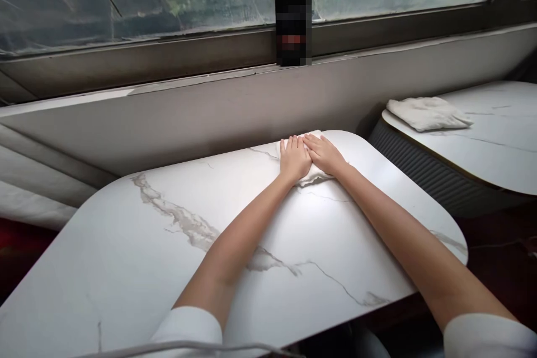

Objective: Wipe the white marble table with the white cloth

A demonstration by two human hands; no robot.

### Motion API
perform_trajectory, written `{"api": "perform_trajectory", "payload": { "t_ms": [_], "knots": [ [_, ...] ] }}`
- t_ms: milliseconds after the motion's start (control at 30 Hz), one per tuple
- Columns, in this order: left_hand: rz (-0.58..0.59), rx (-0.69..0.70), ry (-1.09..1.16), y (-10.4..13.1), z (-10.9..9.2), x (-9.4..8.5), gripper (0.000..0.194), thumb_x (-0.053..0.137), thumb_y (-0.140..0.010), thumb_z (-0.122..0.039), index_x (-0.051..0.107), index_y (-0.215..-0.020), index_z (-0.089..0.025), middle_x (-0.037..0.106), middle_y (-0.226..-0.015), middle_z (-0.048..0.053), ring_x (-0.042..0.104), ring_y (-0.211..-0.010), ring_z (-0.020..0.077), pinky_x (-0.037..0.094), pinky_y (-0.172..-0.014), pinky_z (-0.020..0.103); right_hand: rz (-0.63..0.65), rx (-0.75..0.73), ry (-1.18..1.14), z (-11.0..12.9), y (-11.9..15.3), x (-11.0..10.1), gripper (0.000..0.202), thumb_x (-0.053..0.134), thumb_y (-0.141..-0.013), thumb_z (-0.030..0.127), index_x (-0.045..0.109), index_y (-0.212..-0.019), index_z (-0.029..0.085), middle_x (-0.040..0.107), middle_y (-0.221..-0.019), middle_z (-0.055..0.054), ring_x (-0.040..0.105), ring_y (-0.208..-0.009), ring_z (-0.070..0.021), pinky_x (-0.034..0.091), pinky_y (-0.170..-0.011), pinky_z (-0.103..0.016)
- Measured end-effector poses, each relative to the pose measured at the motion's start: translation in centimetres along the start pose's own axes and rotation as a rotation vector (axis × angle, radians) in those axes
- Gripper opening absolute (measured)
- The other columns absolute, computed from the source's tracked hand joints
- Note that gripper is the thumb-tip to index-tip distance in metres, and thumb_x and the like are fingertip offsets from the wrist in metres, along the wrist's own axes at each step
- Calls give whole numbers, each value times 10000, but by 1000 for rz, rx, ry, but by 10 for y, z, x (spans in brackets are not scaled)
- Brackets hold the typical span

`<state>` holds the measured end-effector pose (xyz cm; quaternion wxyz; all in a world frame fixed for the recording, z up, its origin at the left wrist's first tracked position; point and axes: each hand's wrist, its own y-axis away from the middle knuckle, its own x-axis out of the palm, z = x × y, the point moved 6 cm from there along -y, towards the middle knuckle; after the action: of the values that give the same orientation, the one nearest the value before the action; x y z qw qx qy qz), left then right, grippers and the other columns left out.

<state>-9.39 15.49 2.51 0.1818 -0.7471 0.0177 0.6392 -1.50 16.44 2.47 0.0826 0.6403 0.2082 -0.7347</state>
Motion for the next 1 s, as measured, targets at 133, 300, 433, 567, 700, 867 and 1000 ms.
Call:
{"api": "perform_trajectory", "payload": {
  "t_ms": [133, 300, 433, 567, 700, 867, 1000],
  "knots": [
    [-6, 17, 8, 27, -20, -4, 504, 196, -969, -237, 350, -1411, -52, 356, -1475, 125, 266, -1384, 215, 123, -1152, 433, -8, -32, 21, 2, 38, -6, 539, 236, -907, 177, 360, -1417, 57, 335, -1487, -117, 266, -1386, -202, 209, -1133, -427],
    [17, 128, 32, 96, -80, -15, 533, 192, -966, -250, 308, -1421, 1, 325, -1482, 173, 224, -1395, 271, 96, -1155, 478, -9, -55, 19, 2, 137, -27, 534, 179, -946, 235, 324, -1439, 91, 323, -1494, -108, 248, -1389, -193, 229, -1133, -442],
    [35, 309, 92, 151, -134, -25, 559, 196, -962, -275, 296, -1417, 33, 320, -1479, 194, 203, -1398, 296, 93, -1151, 499, -81, -10, 42, 2, 228, -45, 536, 185, -949, 226, 241, -1477, 152, 340, -1490, -94, 261, -1384, -196, 265, -1117, -473],
    [22, 430, 145, 166, -166, -28, 559, 222, -953, -290, 316, -1411, 16, 349, -1470, 174, 231, -1390, 281, 123, -1147, 484, -121, 174, 57, -10, 269, -52, 545, 210, -932, 203, 254, -1475, 198, 392, -1466, -77, 309, -1365, -198, 294, -1100, -483],
    [31, 393, 161, 129, -167, -16, 545, 234, -948, -270, 337, -1403, 12, 363, -1465, 162, 265, -1379, 260, 126, -1149, 452, -128, 331, 7, -39, 236, -46, 524, 221, -920, 226, 393, -1414, 197, 458, -1419, -89, 348, -1346, -220, 288, -1092, -513],
    [45, 223, 150, 42, -138, 4, 532, 227, -950, -247, 344, -1402, 8, 354, -1468, 166, 272, -1375, 256, 114, -1149, 451, -95, 262, -65, -81, 133, -33, 534, 278, -861, 205, 482, -1352, 170, 454, -1422, -81, 366, -1338, -215, 262, -1109, -484],
    [39, 126, 142, -19, -108, 16, 527, 209, -954, -242, 352, -1399, 1, 364, -1466, 154, 273, -1373, 244, 113, -1150, 441, -49, 216, -85, -100, 57, -23, 552, 297, -833, 191, 481, -1350, 129, 433, -1433, -95, 347, -1349, -216, 249, -1115, -460]
  ]
}}
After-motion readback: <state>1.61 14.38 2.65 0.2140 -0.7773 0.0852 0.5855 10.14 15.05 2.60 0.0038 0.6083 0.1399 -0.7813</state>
